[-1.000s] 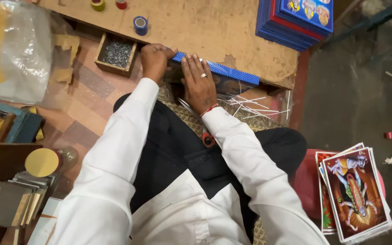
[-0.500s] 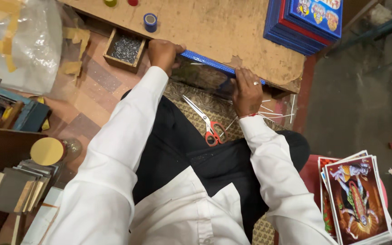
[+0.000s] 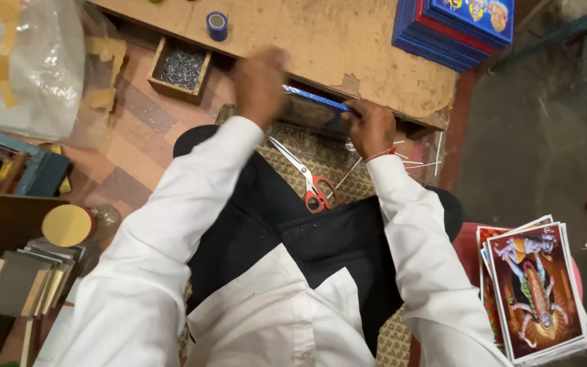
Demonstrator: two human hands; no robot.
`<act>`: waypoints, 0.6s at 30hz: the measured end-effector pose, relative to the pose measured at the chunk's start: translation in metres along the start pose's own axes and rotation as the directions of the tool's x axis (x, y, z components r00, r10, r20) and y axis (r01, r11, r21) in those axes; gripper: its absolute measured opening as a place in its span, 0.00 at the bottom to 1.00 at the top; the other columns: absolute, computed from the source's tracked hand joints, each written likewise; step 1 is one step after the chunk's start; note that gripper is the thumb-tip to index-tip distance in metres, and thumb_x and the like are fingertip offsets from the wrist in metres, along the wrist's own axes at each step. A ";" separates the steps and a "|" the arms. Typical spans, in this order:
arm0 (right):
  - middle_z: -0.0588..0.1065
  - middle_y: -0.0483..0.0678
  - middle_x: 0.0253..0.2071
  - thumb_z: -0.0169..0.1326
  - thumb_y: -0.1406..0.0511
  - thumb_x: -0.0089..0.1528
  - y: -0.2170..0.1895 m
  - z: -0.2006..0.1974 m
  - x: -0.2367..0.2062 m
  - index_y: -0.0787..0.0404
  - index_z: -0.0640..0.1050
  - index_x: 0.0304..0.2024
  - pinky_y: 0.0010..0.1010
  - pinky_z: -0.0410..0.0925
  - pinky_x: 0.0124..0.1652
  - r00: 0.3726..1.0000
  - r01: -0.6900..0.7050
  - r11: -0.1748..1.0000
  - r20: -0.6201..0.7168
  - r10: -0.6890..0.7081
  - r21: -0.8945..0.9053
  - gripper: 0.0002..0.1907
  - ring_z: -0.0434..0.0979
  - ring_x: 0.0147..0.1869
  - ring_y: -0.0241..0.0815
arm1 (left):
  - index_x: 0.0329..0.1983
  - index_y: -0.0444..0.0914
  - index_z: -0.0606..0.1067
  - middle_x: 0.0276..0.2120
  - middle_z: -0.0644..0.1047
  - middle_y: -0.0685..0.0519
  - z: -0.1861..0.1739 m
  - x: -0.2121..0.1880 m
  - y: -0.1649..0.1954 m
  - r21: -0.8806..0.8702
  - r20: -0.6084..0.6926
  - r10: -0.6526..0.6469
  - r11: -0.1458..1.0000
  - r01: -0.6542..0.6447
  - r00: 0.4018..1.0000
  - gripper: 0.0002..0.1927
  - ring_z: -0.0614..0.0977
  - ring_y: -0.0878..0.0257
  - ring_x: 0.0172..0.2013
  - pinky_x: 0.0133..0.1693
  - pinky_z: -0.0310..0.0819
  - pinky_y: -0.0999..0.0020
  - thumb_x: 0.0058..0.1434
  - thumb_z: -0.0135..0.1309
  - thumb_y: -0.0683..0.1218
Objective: The person sits on the floor and assembles picture frames by applying blue patterned tape to the edges of printed images mounted on cardboard. They use scissors to trim excess tape and plastic film, then stack the finished frames.
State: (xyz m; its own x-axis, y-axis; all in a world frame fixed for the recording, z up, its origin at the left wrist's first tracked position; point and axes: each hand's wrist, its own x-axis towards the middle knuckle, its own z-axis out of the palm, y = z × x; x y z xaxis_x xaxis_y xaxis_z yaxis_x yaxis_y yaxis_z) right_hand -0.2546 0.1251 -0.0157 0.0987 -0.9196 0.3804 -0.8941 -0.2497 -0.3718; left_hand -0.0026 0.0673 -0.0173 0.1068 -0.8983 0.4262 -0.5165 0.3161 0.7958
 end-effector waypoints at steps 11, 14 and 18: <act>0.80 0.58 0.39 0.65 0.62 0.60 0.008 -0.009 0.013 0.58 0.85 0.44 0.43 0.73 0.42 0.989 0.016 0.998 0.145 -0.024 0.057 0.12 0.82 0.42 0.59 | 0.28 0.41 0.81 0.28 0.80 0.41 0.049 -0.002 0.015 0.198 0.461 0.346 0.857 -0.475 0.817 0.04 0.83 0.42 0.33 0.37 0.76 0.47 0.52 0.62 0.45; 0.79 0.61 0.36 0.67 0.61 0.60 0.023 -0.023 0.014 0.62 0.84 0.43 0.43 0.72 0.40 0.974 -0.024 0.998 0.225 0.010 0.057 0.13 0.81 0.40 0.60 | 0.30 0.42 0.83 0.30 0.82 0.43 0.007 0.013 -0.002 0.356 0.415 0.299 0.816 -0.456 0.859 0.06 0.84 0.43 0.35 0.37 0.77 0.48 0.48 0.61 0.45; 0.82 0.57 0.36 0.65 0.64 0.60 0.045 -0.037 -0.001 0.63 0.85 0.41 0.35 0.73 0.39 0.989 -0.068 0.983 0.144 0.044 0.169 0.11 0.84 0.38 0.49 | 0.37 0.38 0.84 0.32 0.82 0.40 -0.048 0.019 -0.010 0.166 0.382 0.140 0.962 -0.217 0.914 0.09 0.84 0.45 0.35 0.39 0.77 0.51 0.54 0.67 0.45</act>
State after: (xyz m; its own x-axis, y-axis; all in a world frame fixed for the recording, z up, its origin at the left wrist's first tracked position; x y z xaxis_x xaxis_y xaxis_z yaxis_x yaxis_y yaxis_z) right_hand -0.3109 0.1256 -0.0012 0.1213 -0.9636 0.2381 -0.8119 -0.2343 -0.5347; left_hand 0.0457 0.0618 0.0035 -0.2989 -0.8930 0.3364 -0.6611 0.4480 0.6019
